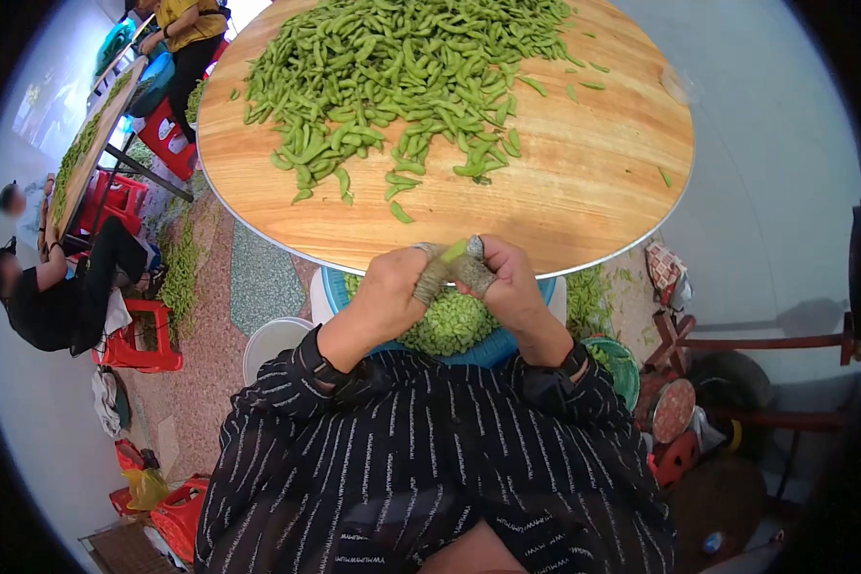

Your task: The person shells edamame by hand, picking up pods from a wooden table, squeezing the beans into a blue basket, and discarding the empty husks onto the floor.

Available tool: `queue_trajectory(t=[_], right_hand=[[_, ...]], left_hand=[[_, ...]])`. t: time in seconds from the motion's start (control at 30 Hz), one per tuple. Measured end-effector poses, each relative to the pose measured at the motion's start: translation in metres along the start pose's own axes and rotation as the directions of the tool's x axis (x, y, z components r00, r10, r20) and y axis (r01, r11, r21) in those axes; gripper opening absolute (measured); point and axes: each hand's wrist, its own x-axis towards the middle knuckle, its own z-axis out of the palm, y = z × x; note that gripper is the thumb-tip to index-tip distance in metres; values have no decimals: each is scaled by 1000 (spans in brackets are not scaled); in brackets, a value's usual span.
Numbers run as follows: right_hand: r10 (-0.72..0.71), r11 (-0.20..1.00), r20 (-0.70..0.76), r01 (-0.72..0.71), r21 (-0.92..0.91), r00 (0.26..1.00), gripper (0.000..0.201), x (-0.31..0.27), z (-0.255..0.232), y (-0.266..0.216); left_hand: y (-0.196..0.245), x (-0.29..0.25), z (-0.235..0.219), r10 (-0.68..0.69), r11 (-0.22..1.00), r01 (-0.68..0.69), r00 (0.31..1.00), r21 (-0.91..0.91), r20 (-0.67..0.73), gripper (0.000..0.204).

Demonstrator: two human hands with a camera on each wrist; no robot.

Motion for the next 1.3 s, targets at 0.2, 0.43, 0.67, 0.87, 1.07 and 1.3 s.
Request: queue_trajectory(t=[0.2, 0.43, 0.67, 0.87, 1.07, 1.3], right_hand=[[-286, 853, 98, 300, -428, 953, 12, -3, -2, 2], [-140, 873, 128, 183, -453, 982, 19, -5, -8, 7], [-188, 827, 244, 287, -483, 951, 16, -6, -4, -9], [-245, 680, 225, 333, -654, 943, 13, -10, -1, -5], [-23, 726, 22, 32, -687, 1000, 15, -50, -43, -31], [202, 8, -326, -334, -942, 924, 16, -153, -153, -7]], left_hand=[[-9, -9, 8, -365, 684, 312, 929, -660, 61, 15], [2, -12, 0, -348, 846, 387, 922, -367, 172, 18], [-3, -15, -6, -373, 575, 527, 850, -626, 373, 10], [-9, -31, 9, -379, 710, 465, 885, -529, 269, 26], [-11, -12, -32, -192, 964, 211, 973, -160, 125, 22], [-76, 54, -42, 16, 956, -18, 1000, 294, 9, 15]])
